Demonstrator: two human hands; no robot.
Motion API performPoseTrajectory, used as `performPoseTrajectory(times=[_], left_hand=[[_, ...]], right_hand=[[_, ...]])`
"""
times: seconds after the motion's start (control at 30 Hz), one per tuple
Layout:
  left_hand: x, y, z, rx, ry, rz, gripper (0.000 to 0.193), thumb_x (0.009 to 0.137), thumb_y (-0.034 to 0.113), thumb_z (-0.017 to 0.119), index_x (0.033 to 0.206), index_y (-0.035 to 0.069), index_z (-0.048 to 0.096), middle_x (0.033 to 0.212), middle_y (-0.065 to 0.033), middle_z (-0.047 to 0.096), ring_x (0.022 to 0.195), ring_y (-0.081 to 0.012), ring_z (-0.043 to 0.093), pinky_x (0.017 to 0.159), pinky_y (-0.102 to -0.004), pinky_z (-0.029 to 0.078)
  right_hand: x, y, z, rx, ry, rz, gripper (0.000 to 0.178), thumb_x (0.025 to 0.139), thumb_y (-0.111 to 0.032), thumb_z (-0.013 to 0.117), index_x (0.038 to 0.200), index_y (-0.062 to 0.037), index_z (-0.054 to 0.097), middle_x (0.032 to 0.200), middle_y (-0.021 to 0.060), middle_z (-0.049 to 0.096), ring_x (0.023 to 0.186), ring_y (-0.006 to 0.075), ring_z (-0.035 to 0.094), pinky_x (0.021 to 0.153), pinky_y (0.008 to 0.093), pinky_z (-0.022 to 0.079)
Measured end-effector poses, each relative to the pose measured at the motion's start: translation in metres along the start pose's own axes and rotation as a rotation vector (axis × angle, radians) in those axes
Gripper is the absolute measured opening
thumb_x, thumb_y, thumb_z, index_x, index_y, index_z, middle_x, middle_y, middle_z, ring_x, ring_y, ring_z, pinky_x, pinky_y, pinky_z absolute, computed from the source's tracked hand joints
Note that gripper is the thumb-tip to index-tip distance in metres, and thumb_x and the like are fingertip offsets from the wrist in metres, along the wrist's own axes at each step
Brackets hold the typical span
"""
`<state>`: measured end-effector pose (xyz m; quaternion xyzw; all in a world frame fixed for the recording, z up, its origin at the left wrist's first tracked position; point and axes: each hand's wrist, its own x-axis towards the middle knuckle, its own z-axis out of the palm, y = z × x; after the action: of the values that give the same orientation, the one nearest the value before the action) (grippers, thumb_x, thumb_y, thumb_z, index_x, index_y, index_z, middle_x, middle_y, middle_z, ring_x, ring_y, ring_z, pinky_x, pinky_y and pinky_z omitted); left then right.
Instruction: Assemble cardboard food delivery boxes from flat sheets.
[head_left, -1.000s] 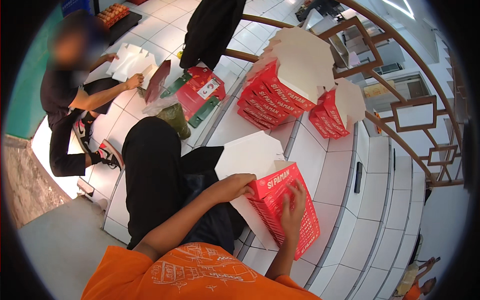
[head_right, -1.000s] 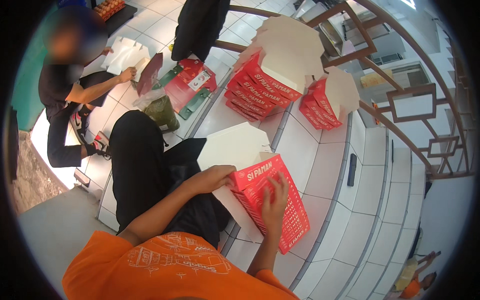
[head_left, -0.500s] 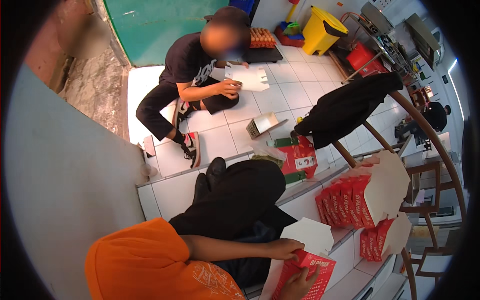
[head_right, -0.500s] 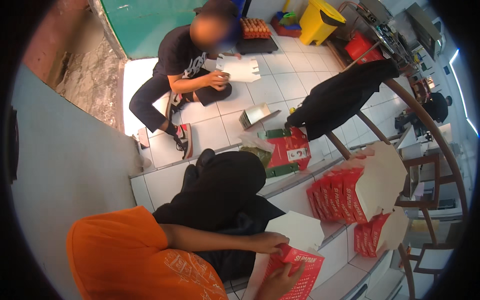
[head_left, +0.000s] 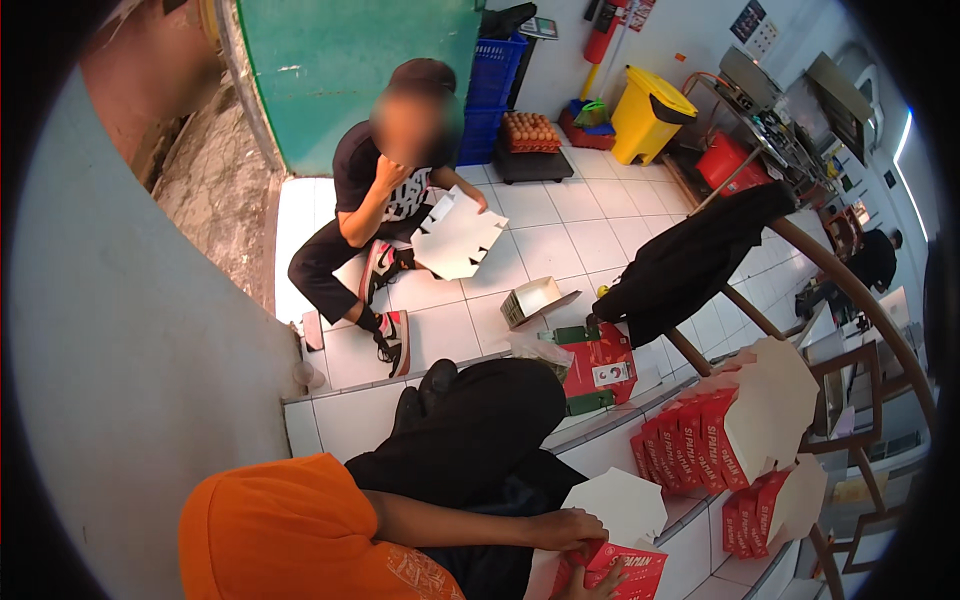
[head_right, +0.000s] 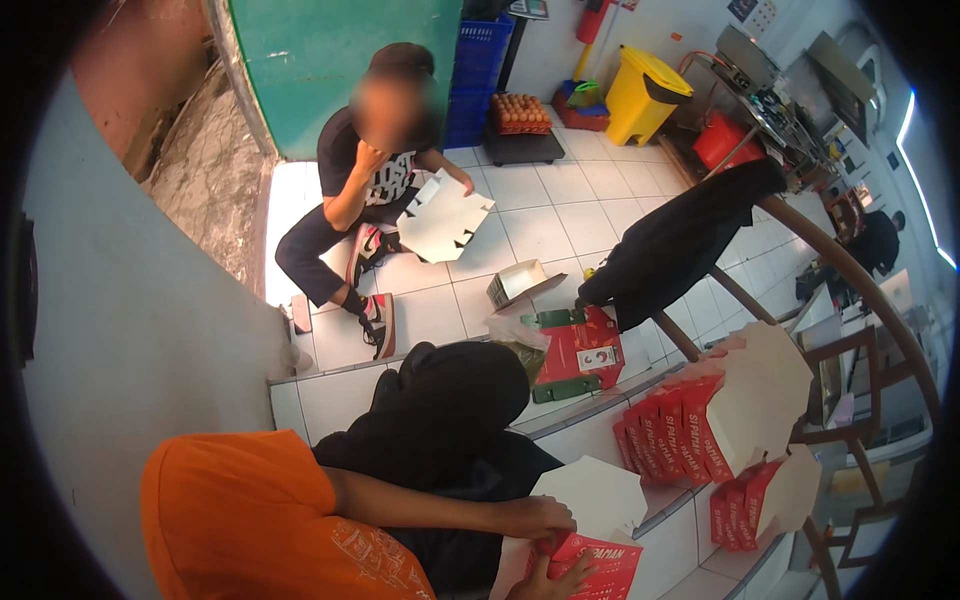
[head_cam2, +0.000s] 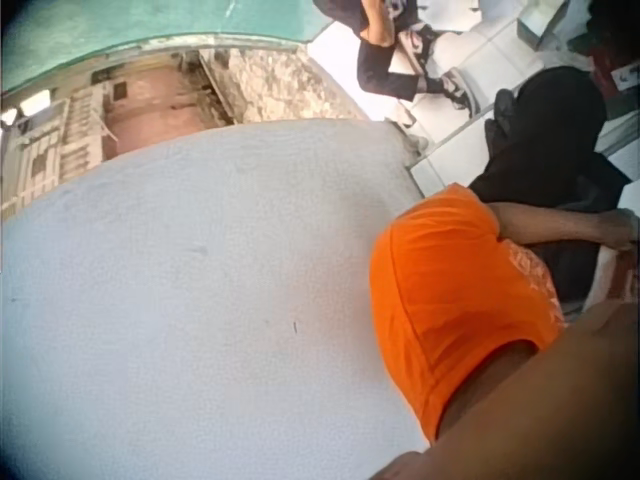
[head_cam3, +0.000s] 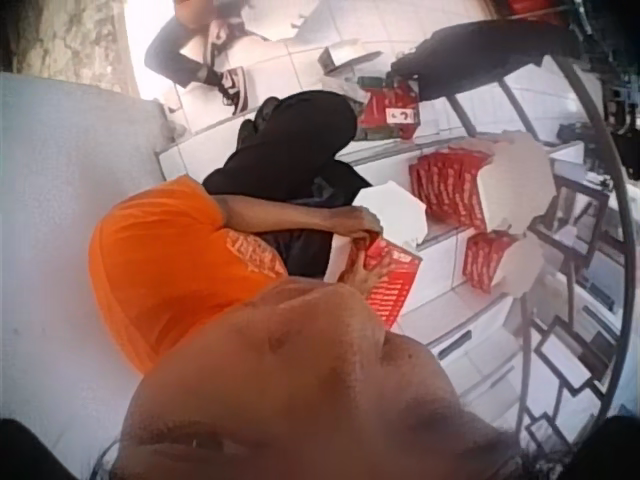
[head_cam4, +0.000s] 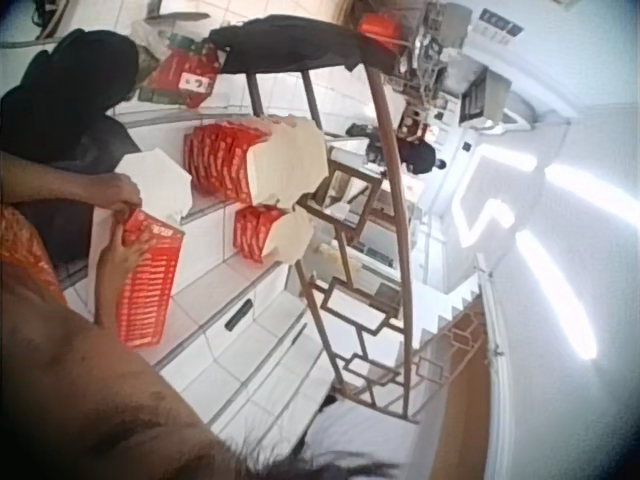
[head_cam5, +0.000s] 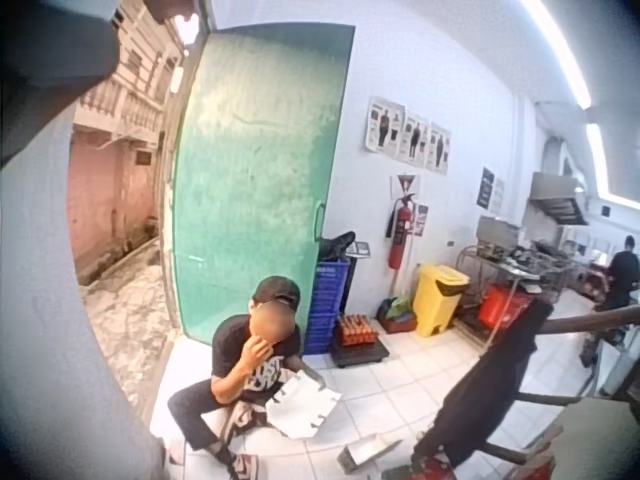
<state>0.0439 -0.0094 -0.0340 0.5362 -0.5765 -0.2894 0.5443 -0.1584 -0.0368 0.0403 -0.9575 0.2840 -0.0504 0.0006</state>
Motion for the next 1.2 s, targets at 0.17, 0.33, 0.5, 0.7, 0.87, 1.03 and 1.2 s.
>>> performPoseTrajectory(times=[0.17,0.33,0.5,0.7,0.87,1.03,1.2], left_hand=[[-0.006,-0.003,-0.009,-0.095,-0.100,0.061,0.036,0.085,0.006,0.069,0.120,0.002,0.061,0.109,-0.0147,0.064,0.108,-0.0346,0.062,0.095,-0.0449,0.048],[-0.022,-0.024,-0.009,-0.183,-0.136,0.089,0.049,0.093,0.015,0.069,0.136,-0.001,0.050,0.124,-0.0200,0.057,0.119,-0.0350,0.056,0.102,-0.0426,0.045],[-0.021,-0.024,-0.007,-0.303,-0.124,0.018,0.044,0.098,0.025,0.065,0.130,-0.001,0.051,0.116,-0.0209,0.058,0.113,-0.0381,0.057,0.095,-0.0446,0.045],[-0.020,-0.007,-0.029,-0.205,-0.183,0.013,0.032,0.091,0.016,0.070,0.111,-0.003,0.056,0.101,-0.0202,0.058,0.101,-0.0422,0.059,0.085,-0.0485,0.046],[-0.018,-0.004,-0.038,-0.041,-0.169,0.111,0.031,0.088,0.015,0.072,0.110,-0.002,0.058,0.099,-0.0183,0.059,0.097,-0.0416,0.059,0.085,-0.0491,0.047],[-0.016,0.012,-0.048,0.126,-0.198,0.239,0.029,0.084,0.016,0.073,0.104,0.000,0.058,0.093,-0.0168,0.058,0.090,-0.0395,0.058,0.080,-0.0492,0.046],[-0.012,0.016,-0.050,0.134,-0.177,0.225,0.026,0.084,0.019,0.072,0.094,0.002,0.054,0.091,-0.0167,0.057,0.088,-0.0406,0.058,0.078,-0.0499,0.046]], right_hand=[[0.009,0.000,0.010,-0.018,-0.042,-0.042,0.062,0.088,-0.025,0.071,0.146,-0.0370,0.054,0.165,0.0293,0.023,0.150,0.0612,0.016,0.105,0.0841,0.022],[0.037,-0.012,-0.029,0.114,-0.202,-0.264,0.062,0.087,-0.026,0.067,0.147,-0.0305,0.053,0.166,0.0305,0.021,0.151,0.0610,0.012,0.108,0.0844,0.015],[0.042,-0.015,-0.019,0.193,-0.129,-0.304,0.051,0.088,-0.023,0.061,0.139,-0.0134,0.057,0.164,0.0320,0.024,0.150,0.0621,0.014,0.113,0.0808,0.013],[0.047,-0.026,-0.017,0.266,-0.007,-0.370,0.035,0.088,-0.020,0.060,0.120,-0.0058,0.063,0.164,0.0305,0.027,0.150,0.0602,0.018,0.115,0.0780,0.016],[0.044,-0.035,-0.011,0.196,0.079,-0.340,0.030,0.087,-0.018,0.063,0.114,-0.0049,0.064,0.163,0.0283,0.029,0.150,0.0582,0.022,0.114,0.0781,0.021],[0.037,-0.041,-0.018,0.043,0.119,-0.309,0.029,0.087,-0.022,0.066,0.112,-0.0066,0.066,0.164,0.0267,0.028,0.150,0.0565,0.025,0.112,0.0759,0.029],[0.043,-0.044,-0.033,0.061,0.076,-0.296,0.030,0.090,-0.023,0.066,0.116,-0.0084,0.067,0.164,0.0270,0.028,0.150,0.0561,0.026,0.114,0.0734,0.029]])
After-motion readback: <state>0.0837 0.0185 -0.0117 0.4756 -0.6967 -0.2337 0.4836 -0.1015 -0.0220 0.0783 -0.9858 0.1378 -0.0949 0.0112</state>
